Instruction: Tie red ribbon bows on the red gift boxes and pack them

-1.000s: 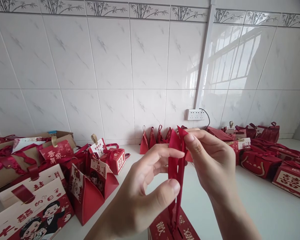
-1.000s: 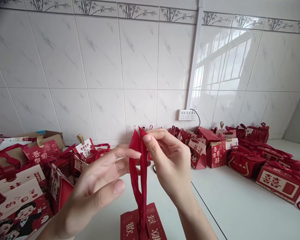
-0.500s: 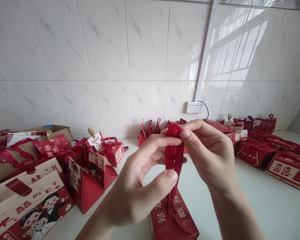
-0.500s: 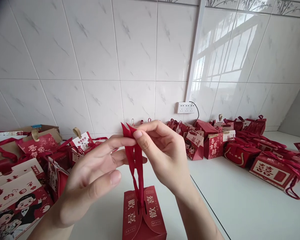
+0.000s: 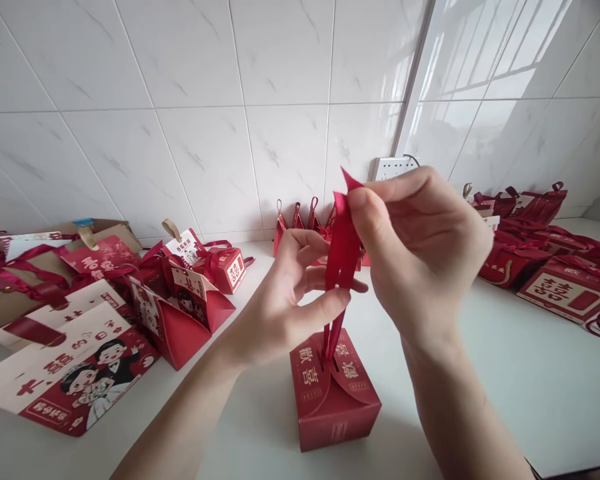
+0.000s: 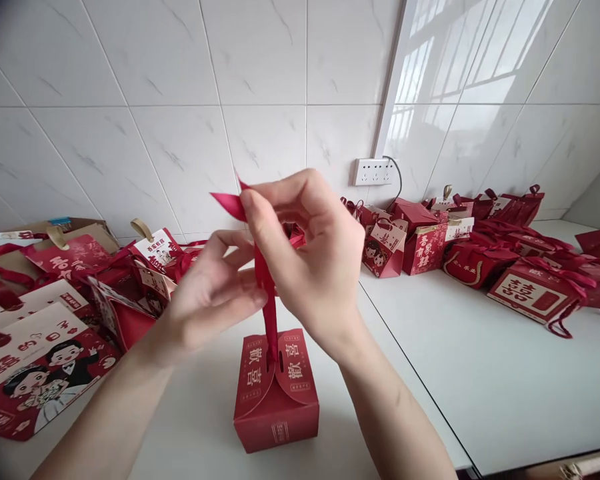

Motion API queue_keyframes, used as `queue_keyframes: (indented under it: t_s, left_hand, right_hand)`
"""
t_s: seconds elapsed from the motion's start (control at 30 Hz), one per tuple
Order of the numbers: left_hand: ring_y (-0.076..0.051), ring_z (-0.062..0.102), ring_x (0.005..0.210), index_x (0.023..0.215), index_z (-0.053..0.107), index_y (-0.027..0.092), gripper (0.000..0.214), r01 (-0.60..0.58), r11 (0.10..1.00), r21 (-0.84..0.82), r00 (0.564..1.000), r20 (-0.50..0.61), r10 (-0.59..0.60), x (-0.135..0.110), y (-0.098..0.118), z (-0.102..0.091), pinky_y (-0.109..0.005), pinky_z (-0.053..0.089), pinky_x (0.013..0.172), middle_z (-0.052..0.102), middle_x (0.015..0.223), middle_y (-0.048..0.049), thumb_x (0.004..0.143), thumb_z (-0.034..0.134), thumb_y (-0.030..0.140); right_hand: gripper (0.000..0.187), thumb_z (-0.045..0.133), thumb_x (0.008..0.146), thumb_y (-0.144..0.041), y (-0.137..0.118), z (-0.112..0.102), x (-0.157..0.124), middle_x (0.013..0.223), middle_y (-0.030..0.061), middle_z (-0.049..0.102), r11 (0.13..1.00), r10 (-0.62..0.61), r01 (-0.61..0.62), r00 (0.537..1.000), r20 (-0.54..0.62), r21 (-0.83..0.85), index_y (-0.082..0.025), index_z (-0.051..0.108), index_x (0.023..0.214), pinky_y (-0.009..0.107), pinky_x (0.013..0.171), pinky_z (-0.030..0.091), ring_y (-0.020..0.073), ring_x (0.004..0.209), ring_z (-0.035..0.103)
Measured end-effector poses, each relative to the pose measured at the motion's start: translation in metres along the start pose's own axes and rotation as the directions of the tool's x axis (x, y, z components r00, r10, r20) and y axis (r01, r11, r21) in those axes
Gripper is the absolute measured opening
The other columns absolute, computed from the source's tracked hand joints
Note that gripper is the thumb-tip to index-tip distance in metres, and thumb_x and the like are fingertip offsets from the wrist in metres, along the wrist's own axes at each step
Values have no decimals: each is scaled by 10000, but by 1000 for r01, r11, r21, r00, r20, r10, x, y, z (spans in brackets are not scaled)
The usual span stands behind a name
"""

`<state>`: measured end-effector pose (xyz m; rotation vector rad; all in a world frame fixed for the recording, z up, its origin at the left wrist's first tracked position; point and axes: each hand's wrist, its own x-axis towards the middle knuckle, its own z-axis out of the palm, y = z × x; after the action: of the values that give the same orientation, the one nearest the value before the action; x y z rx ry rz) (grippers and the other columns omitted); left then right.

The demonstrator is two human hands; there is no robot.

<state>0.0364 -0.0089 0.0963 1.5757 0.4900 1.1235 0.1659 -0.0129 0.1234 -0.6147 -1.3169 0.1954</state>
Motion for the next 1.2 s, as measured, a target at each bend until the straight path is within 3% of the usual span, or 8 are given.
queue_keyframes:
  t_s: [0.07, 0.17, 0.27, 0.47, 0.73, 0.9, 1.07, 1.2]
  left_hand:
    - [-191, 638, 915, 1017, 542, 235, 276, 77, 981, 176, 996, 37, -85, 0, -15, -1, -315, 503, 805, 664, 982, -20, 773, 670, 223]
    - [-189, 630, 930, 921, 630, 211, 132, 196, 872, 448, 965, 72, -253, -6, -37, -3, -295, 493, 801, 680, 960, -21, 832, 596, 303]
    - [-178, 627, 900, 927, 653, 218, 162, 273, 818, 507, 943, 28, -332, -13, -56, -7, -282, 494, 770, 678, 981, -15, 850, 559, 325]
    - [-190, 585, 906, 818, 645, 204, 123, 212, 814, 540, 971, -25, -236, -18, -80, -15, -316, 460, 812, 643, 903, -24, 815, 590, 314]
    - [-181, 542, 916, 694, 577, 205, 138, 155, 780, 606, 984, -29, -174, -27, -81, -16, -310, 432, 818, 620, 804, -4, 812, 592, 275]
    - [-181, 541, 952, 705, 596, 203, 145, 154, 792, 591, 985, -27, -171, -31, -86, -17, -302, 444, 812, 610, 922, -29, 816, 598, 296]
    - [-194, 531, 1018, 696, 605, 202, 129, 153, 792, 591, 988, -63, -144, -34, -91, -15, -313, 443, 851, 608, 973, -41, 810, 595, 263]
    - [-202, 534, 1028, 688, 619, 208, 180, 138, 793, 593, 990, -56, -131, -36, -91, -13, -328, 442, 871, 619, 968, -43, 827, 589, 318]
  right_hand:
    - [171, 591, 873, -240, 3, -1, 3, 685, -22, 632, 1000, 14, -14, 1000, -26, 15, -254, 533, 712, 276, 558, 510, 138, 611, 630]
    - [182, 575, 887, -270, 9, -3, 8, 684, -23, 606, 997, 26, -23, 999, -35, 73, -242, 493, 727, 283, 527, 491, 134, 550, 612]
    - [172, 566, 892, -268, 13, -4, 10, 748, -18, 602, 994, 32, -31, 999, -8, 105, -229, 489, 744, 273, 531, 485, 118, 561, 617]
    - [152, 550, 882, -174, 14, -2, 9, 684, -39, 553, 997, -19, 20, 1000, -20, 71, -208, 503, 741, 252, 535, 489, 100, 564, 575]
    - [199, 547, 882, -136, 11, 0, 5, 703, -32, 602, 970, -182, 174, 983, -32, -172, -222, 491, 712, 225, 551, 478, 91, 610, 574]
    - [167, 551, 897, -219, 15, 2, 3, 702, -35, 603, 968, -177, 170, 984, -20, -182, -220, 509, 735, 238, 597, 501, 106, 682, 625]
    - [169, 541, 905, -282, 16, 1, 3, 708, -41, 608, 976, -132, 141, 989, 65, -166, -227, 515, 747, 235, 602, 511, 103, 689, 641]
    - [160, 555, 895, -266, 17, 1, 3, 689, -39, 614, 964, -157, 164, 986, 48, -209, -230, 524, 742, 231, 590, 518, 107, 675, 639]
